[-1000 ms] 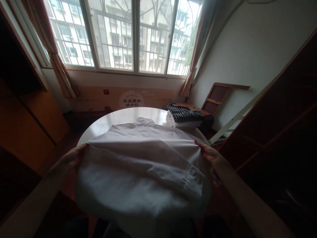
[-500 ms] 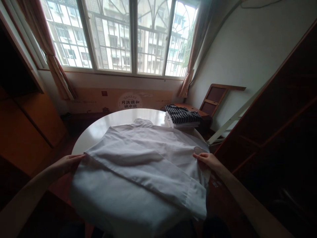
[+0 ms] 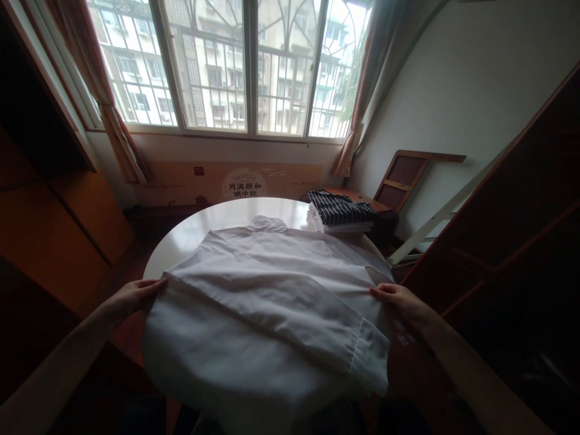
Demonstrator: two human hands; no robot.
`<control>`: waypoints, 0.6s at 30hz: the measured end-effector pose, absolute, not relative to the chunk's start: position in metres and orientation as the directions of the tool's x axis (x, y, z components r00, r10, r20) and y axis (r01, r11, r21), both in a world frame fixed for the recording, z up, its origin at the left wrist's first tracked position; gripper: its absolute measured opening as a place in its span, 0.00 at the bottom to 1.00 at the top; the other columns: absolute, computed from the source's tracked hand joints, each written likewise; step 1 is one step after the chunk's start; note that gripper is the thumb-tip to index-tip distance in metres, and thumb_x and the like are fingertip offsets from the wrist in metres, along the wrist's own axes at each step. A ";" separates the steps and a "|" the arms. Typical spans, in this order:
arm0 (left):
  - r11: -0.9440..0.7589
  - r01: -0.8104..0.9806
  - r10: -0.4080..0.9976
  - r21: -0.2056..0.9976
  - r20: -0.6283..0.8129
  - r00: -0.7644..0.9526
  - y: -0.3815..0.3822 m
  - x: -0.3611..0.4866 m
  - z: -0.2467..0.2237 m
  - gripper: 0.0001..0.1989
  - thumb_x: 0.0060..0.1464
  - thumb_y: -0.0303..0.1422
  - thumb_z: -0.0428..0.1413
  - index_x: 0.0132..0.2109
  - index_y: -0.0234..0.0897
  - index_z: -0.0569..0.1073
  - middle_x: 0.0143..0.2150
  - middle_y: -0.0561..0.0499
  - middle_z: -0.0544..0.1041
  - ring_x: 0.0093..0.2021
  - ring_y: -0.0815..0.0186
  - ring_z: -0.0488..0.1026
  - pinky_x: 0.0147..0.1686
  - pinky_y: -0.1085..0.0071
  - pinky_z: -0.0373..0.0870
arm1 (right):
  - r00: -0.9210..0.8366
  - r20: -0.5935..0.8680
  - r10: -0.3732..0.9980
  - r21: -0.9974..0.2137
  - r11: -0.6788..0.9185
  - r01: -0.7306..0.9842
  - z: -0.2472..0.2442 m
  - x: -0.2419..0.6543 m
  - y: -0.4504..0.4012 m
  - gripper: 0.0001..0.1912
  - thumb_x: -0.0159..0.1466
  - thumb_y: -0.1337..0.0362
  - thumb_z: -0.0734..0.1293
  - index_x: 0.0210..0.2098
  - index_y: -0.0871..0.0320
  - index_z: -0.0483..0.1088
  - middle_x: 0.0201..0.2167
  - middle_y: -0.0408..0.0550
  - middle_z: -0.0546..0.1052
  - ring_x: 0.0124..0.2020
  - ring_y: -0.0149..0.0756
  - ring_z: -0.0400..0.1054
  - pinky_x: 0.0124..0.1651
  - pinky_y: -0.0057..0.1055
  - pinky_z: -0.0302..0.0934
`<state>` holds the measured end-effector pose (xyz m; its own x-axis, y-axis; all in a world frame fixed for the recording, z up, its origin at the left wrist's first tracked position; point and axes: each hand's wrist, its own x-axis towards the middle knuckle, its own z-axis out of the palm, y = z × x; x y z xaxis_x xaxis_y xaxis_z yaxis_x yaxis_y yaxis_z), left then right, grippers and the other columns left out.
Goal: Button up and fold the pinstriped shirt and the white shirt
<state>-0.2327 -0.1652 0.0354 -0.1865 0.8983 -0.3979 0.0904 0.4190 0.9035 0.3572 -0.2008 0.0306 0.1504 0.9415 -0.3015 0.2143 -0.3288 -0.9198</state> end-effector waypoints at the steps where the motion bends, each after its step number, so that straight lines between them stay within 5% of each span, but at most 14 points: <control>1: 0.423 0.073 0.894 0.903 -0.402 -0.198 -0.166 -0.231 0.036 0.29 0.19 0.41 0.67 0.33 0.29 0.75 0.25 0.48 0.77 0.26 0.65 0.72 0.26 0.74 0.68 | 0.146 -0.302 0.942 -0.924 -0.327 0.198 0.030 0.360 -0.200 0.22 0.40 0.50 0.73 0.18 0.59 0.62 0.14 0.38 0.64 0.16 0.24 0.56 0.20 0.23 0.50; 11: 0.370 0.030 0.876 0.929 -0.338 -0.345 -0.170 -0.223 0.034 0.28 0.15 0.39 0.68 0.30 0.30 0.75 0.23 0.50 0.77 0.24 0.68 0.72 0.25 0.77 0.67 | 0.102 -0.355 0.929 -0.935 -0.355 -0.018 0.026 0.367 -0.199 0.17 0.43 0.55 0.74 0.23 0.59 0.67 0.18 0.39 0.69 0.19 0.27 0.61 0.23 0.24 0.56; 18: 0.383 0.094 0.878 0.919 -0.331 -0.347 -0.171 -0.218 0.040 0.28 0.14 0.41 0.68 0.30 0.30 0.75 0.23 0.49 0.77 0.25 0.67 0.72 0.25 0.77 0.67 | 0.180 -0.285 0.941 -0.956 -0.293 0.020 0.029 0.362 -0.196 0.17 0.41 0.54 0.74 0.25 0.58 0.71 0.19 0.40 0.71 0.20 0.27 0.62 0.24 0.24 0.57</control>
